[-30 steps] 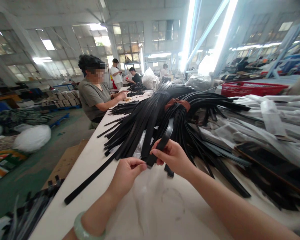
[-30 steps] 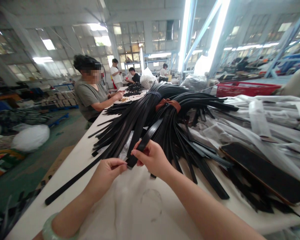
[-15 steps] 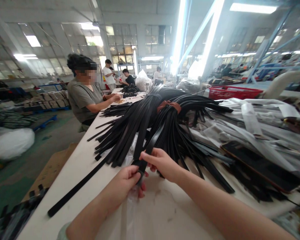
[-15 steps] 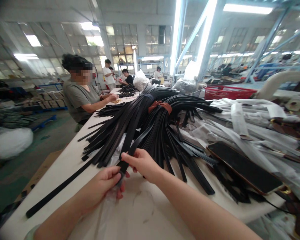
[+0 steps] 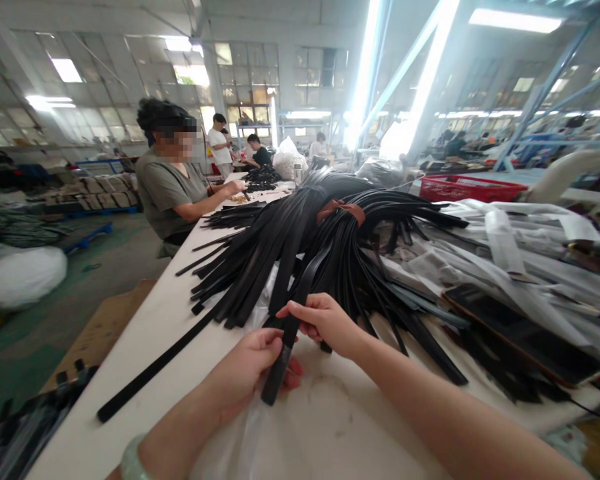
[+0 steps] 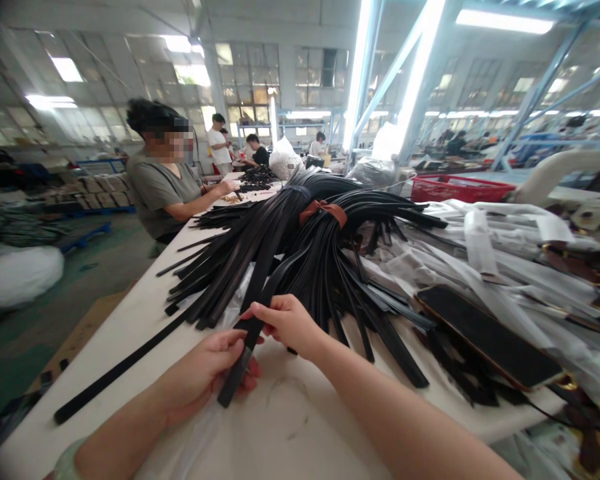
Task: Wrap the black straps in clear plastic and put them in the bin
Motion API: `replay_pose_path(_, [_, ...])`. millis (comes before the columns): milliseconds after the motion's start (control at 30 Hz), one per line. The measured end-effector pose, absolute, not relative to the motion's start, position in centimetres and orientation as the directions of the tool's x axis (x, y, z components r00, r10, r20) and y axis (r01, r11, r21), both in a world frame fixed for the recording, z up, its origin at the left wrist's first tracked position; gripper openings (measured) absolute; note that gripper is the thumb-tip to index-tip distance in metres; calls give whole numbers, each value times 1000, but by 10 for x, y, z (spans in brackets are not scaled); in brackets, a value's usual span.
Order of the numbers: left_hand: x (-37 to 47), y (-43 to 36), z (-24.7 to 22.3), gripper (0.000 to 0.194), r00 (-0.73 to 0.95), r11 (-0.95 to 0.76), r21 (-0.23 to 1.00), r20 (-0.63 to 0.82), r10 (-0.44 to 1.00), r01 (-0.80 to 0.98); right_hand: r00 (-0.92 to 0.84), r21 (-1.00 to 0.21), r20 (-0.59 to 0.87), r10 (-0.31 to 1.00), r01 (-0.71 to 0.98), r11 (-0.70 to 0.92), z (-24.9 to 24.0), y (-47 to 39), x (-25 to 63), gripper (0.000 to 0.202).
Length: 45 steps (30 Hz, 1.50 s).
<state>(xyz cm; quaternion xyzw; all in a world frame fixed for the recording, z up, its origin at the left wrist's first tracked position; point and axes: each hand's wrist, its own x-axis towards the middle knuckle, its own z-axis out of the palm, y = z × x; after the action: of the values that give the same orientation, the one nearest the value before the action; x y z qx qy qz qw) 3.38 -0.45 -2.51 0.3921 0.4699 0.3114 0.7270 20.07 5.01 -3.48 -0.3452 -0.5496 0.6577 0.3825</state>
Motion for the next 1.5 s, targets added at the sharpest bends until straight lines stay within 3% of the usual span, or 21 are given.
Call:
replay_pose_path(167, [24, -4, -19, 50, 584, 652, 753, -490, 647, -91, -406, -961, -31, 913, -240, -139, -37, 60, 208, 40])
replay_pose_path(300, [20, -5, -21, 36, 626, 658, 753, -505, 594, -17, -390, -956, 15, 921, -277, -102, -38, 63, 211, 38])
replay_pose_path(533, [33, -8, -26, 36, 457, 558, 823, -457, 763, -109, -354, -967, 30, 935, -247, -63, -37, 53, 204, 41])
replay_pose_path(700, [35, -5, -26, 36, 432, 544, 829, -446, 784, -132, -405, -992, 60, 912, -127, 9, -40, 40, 194, 44])
replay_pose_path(767, [34, -6, -25, 34, 455, 553, 817, -436, 776, -162, -464, -992, 13, 886, -114, -45, -40, 40, 194, 44])
replay_pose_path(900, [34, -9, -25, 34, 528, 610, 782, -466, 710, -130, -376, -918, -85, 923, -329, -219, -39, 56, 205, 40])
replay_pose_path(1033, [34, -13, -25, 38, 588, 651, 756, -495, 640, -71, -188, -883, -38, 982, -454, -121, -38, 69, 214, 32])
replay_pose_path(1233, [39, -14, -19, 35, 524, 590, 802, -465, 713, -93, -225, -917, 90, 970, -398, -7, -34, 57, 205, 38])
replay_pose_path(1400, [33, -28, -3, 33, 468, 607, 795, -531, 706, -15, -98, -945, 164, 982, -300, 128, -29, 58, 210, 38])
replay_pose_path(1500, [18, -52, 8, 29, 403, 635, 772, -587, 702, 19, -224, -968, 114, 968, -244, 58, -27, 50, 208, 36])
